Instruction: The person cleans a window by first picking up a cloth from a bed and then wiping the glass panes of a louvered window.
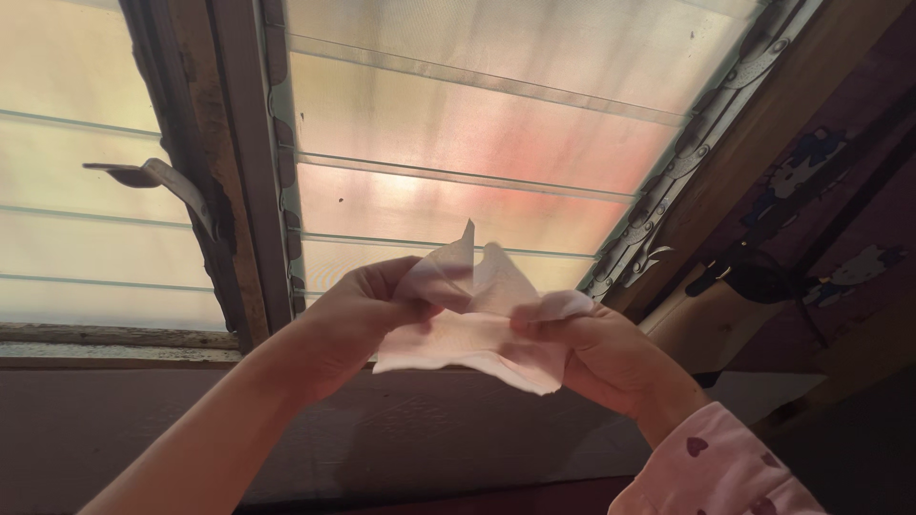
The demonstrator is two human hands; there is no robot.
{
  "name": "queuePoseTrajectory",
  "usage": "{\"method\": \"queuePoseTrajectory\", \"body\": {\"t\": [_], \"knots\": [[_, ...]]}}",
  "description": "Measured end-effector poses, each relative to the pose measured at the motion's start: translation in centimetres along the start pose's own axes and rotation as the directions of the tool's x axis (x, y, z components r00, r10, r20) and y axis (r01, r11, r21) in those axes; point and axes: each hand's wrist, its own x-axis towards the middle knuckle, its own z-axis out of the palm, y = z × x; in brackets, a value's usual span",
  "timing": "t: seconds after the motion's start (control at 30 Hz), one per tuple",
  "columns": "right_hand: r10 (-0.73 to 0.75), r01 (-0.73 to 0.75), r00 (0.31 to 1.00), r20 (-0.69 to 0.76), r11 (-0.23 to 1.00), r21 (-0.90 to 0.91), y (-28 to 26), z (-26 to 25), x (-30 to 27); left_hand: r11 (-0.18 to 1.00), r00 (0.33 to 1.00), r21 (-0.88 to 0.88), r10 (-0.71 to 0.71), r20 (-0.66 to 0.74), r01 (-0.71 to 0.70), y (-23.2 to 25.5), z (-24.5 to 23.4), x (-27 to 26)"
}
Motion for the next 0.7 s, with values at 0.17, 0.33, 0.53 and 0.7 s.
{"method": "queuePoseTrajectory", "body": {"t": [0.17, 0.33, 0.53, 0.7], "knots": [[-0.191, 0.189, 0.982, 0.008, 0.965, -0.183, -1.9, -0.7, -0.2, 0.996, 0.998, -0.087, 0.014, -0.064, -0.019, 1.2, -0.7, 1.3], [-0.154, 0.199, 0.961, 0.231, 0.962, -0.185, -0.7, -3.5, 0.7, 0.989, 0.989, 0.123, 0.093, -0.112, -0.079, 1.4, -1.2, 1.6], [-0.111, 0.149, 0.977, 0.182, 0.965, -0.213, -1.9, -3.4, 0.4, 0.985, 0.992, 0.175, 0.019, -0.125, 0.003, 3.0, -1.2, 0.5], [-0.081, 0.142, 0.975, 0.205, 0.941, -0.307, -3.8, -2.8, 0.2, 0.976, 0.976, 0.182, -0.080, -0.201, 0.117, 4.8, -0.6, -0.5]]}}
